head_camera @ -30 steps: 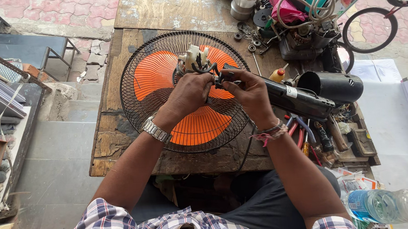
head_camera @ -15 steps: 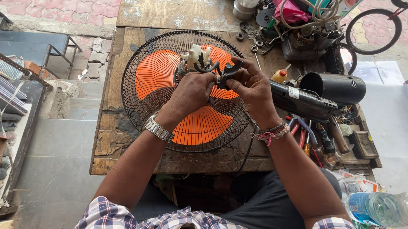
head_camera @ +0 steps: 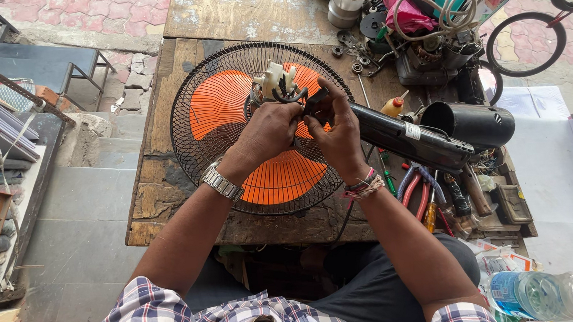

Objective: The person repairs a disassembled electric fan by hand, stripping wire ends and wrapping connections with electrical tape. They repeatedly strip and tape multiple wires near the fan motor and switch assembly.

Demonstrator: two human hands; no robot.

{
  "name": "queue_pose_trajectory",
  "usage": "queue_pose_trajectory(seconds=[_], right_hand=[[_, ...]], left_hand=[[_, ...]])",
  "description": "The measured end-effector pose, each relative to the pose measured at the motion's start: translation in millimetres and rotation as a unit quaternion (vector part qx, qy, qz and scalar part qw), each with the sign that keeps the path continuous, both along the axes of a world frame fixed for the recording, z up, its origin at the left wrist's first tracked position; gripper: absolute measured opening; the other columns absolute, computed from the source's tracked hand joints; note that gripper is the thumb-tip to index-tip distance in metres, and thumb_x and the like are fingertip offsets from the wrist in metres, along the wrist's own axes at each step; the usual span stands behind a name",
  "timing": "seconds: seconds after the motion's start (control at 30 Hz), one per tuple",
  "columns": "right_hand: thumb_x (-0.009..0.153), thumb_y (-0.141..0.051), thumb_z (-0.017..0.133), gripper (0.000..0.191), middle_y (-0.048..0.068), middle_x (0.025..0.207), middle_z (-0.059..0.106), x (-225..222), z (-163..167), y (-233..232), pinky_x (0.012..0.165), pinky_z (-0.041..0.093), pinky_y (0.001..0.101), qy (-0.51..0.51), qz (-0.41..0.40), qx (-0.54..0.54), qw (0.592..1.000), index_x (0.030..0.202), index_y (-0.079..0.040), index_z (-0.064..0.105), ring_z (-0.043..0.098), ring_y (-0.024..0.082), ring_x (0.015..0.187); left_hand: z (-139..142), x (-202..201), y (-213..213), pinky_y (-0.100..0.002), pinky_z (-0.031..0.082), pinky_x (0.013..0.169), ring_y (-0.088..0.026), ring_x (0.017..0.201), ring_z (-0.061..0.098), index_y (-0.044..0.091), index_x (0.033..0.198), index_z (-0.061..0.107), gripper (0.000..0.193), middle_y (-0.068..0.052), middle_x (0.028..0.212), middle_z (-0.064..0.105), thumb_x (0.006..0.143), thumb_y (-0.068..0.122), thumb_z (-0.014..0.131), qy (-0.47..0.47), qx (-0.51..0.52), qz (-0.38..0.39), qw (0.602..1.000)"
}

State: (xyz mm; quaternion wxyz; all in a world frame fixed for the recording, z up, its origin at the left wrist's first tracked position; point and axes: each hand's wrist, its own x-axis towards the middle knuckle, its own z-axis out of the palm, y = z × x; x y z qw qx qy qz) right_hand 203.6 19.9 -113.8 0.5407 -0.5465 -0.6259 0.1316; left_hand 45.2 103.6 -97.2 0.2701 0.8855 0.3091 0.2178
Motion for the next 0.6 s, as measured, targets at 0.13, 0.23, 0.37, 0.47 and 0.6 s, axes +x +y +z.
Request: queue_pose_trajectory(seconds=[0.13, 0.23, 0.37, 0.47, 0.6], right_hand=[[0.090, 0.004, 0.076, 0.077, 0.009, 0.118, 0.060, -6, 2, 1, 0.088, 0.062, 0.0281, -0.072, -0.041, 0.008, 0.997, 0.155, -0.012, 0.039, 0.068, 0.016, 0.101], [0.088, 0.001, 0.078, 0.081, 0.010, 0.117, 0.059, -11, 5, 0, 0.086, 0.062, 0.0280, -0.072, -0.058, -0.007, 0.996, 0.156, -0.011, 0.036, 0.067, 0.017, 0.101], [0.084, -0.014, 0.084, 0.090, 0.011, 0.114, 0.059, -4, 15, -3, 0.088, 0.058, 0.0344, -0.136, -0.090, -0.026, 0.986, 0.158, -0.008, 0.033, 0.063, 0.021, 0.102], [0.081, -0.037, 0.089, 0.096, 0.012, 0.112, 0.062, 7, 23, -6, 0.088, 0.052, 0.0409, -0.234, -0.131, -0.059, 0.962, 0.155, -0.007, 0.037, 0.061, 0.024, 0.102], [0.082, -0.056, 0.087, 0.103, 0.011, 0.103, 0.067, 21, 31, -7, 0.081, 0.051, 0.0396, -0.292, -0.172, -0.081, 0.937, 0.153, 0.001, 0.037, 0.060, 0.026, 0.099]], left_hand=[[7, -4, 0, -0.041, 0.057, 0.067, -0.023, 0.065, 0.070, 0.001, 0.098, 0.071, 0.018, -0.012, 0.075, 0.071, 0.098, 0.012, 0.057, -0.024, -0.015, -0.010, 1.000], [11, -8, 3, -0.040, 0.057, 0.068, -0.023, 0.064, 0.070, 0.000, 0.099, 0.071, 0.017, -0.013, 0.076, 0.072, 0.097, 0.013, 0.059, -0.027, -0.047, -0.027, 0.998], [9, -13, 2, -0.039, 0.055, 0.066, -0.021, 0.065, 0.067, -0.001, 0.097, 0.072, 0.018, -0.011, 0.077, 0.070, 0.097, 0.013, 0.060, -0.071, -0.012, -0.032, 0.997], [6, -14, 1, -0.038, 0.053, 0.062, -0.019, 0.062, 0.062, -0.001, 0.093, 0.072, 0.020, -0.009, 0.077, 0.066, 0.098, 0.014, 0.060, -0.059, -0.001, -0.013, 0.998], [6, -14, 2, -0.034, 0.052, 0.058, -0.015, 0.060, 0.060, 0.001, 0.096, 0.072, 0.020, -0.007, 0.077, 0.065, 0.098, 0.016, 0.060, -0.038, -0.037, -0.007, 0.999]])
